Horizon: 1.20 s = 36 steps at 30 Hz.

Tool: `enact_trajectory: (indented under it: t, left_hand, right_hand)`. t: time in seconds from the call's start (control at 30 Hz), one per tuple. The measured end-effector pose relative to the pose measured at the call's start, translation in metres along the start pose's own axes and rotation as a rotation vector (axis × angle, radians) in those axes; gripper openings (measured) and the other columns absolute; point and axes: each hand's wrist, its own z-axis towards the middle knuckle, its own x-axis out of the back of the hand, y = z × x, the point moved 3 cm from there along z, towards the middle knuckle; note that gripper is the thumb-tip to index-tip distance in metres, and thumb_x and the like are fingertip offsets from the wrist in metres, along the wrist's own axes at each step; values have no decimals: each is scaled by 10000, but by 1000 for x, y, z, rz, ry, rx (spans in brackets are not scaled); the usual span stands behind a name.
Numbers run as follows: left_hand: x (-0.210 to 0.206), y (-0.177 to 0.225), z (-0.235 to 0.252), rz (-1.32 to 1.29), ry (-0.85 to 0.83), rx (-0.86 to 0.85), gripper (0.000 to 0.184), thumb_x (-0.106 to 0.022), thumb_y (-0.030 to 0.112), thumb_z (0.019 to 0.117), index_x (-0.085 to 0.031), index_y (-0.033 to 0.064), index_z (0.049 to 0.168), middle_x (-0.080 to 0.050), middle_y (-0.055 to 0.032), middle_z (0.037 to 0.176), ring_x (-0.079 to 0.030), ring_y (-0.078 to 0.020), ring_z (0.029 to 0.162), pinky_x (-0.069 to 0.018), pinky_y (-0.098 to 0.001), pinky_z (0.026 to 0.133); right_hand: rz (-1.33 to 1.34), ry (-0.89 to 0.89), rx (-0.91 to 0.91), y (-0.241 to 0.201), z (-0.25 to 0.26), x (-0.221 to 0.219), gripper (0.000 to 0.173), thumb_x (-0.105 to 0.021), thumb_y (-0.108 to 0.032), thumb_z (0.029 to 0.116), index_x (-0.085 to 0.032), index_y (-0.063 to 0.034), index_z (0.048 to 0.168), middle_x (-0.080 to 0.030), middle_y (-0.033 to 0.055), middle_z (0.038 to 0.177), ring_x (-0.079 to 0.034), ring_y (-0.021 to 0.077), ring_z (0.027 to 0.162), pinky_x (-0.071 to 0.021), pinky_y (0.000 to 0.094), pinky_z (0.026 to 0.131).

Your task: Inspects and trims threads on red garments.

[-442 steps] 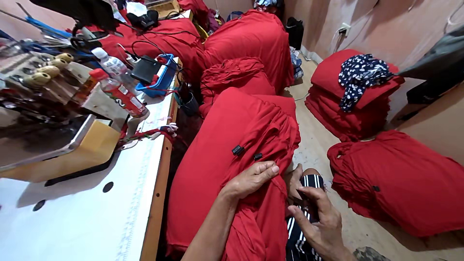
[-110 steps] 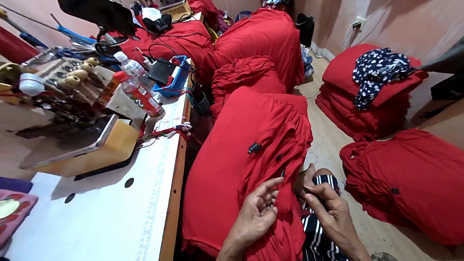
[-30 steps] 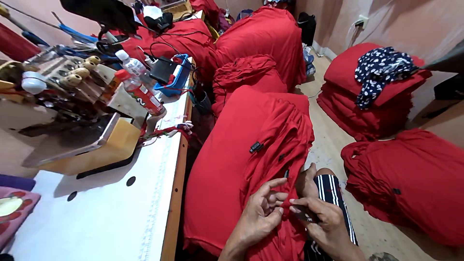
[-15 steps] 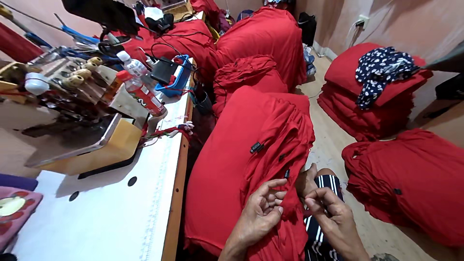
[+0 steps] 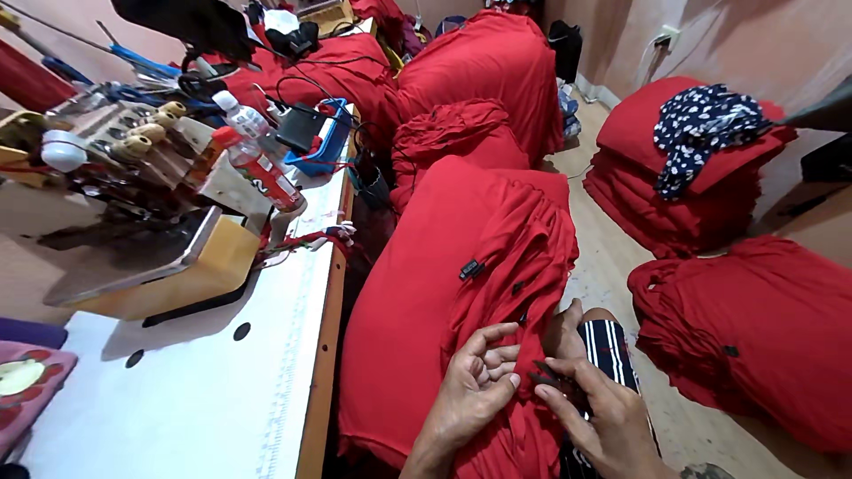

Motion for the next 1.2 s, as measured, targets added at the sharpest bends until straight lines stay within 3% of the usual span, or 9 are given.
enact_trajectory:
  t: [0.17,0.47,0.63,0.8,0.97,1.07,1.2]
  left_hand:
    - [0,1,0,-9,-3,8,564,-535,-163,834,-378,-121,1373,-709,-54,1171,-722,-94,995,-607,-277,866]
    - [0,1,0,-10,-6,9,555,-541,-158,835,-384,-124,1367,-712,-54,1162,-719,-90,1000,-602,-273,872]
    - [1,2,0,-9,1,16,553,-539,-156,841,-384,-114,1370,-711,-48,1160,-718,-84,993,-603,-268,868]
    - [1,2,0,-13,1,16,553,-538,-158,838,-383,-121,1368,-711,-58,1165,-720,-92,999,-602,-275,878]
    - [1,2,1,4,-3,9,552,-543,-153,834,-393,-113,1364,-712,-34,1137,-716,-75,981,-602,-262,860]
    - [1,2,0,0,1,6,549,-545,-155,831,-400,-107,1359,-716,-29,1135,-715,-71,981,-601,-259,858]
    - [1,1,0,-8,3,2,553,-540,-163,826,-401,-111,1359,-714,-35,1141,-714,-75,986,-600,-258,861]
  right_hand:
    - [-146,57,138,-5,1,-2,322,-563,-321,1023,-711,-35,1024,-685,79,776,-646,159,649,-519,245,575]
    - [-153,94,168,-2,1,-2,281,-568,-276,1027,-707,-54,925,-669,53,716,-633,136,625,-505,219,574]
    - [46,50,213,2,1,2,269,-557,-297,1050,-658,-56,987,-649,50,755,-615,81,669,-500,155,631]
    - [-2,38,138,7,2,-1,327,-567,-349,1034,-670,-39,1053,-671,74,804,-615,102,672,-499,192,605]
    - [-34,65,159,9,1,-5,278,-555,-286,1046,-682,-46,986,-692,72,791,-656,112,686,-529,199,633]
    - [-24,129,78,13,1,-1,277,-568,-277,1041,-684,-29,995,-690,83,801,-643,86,686,-511,181,628]
    - [241,162,-96,15,4,2,355,-609,-320,1019,-632,16,1128,-691,36,917,-611,-72,781,-508,80,720]
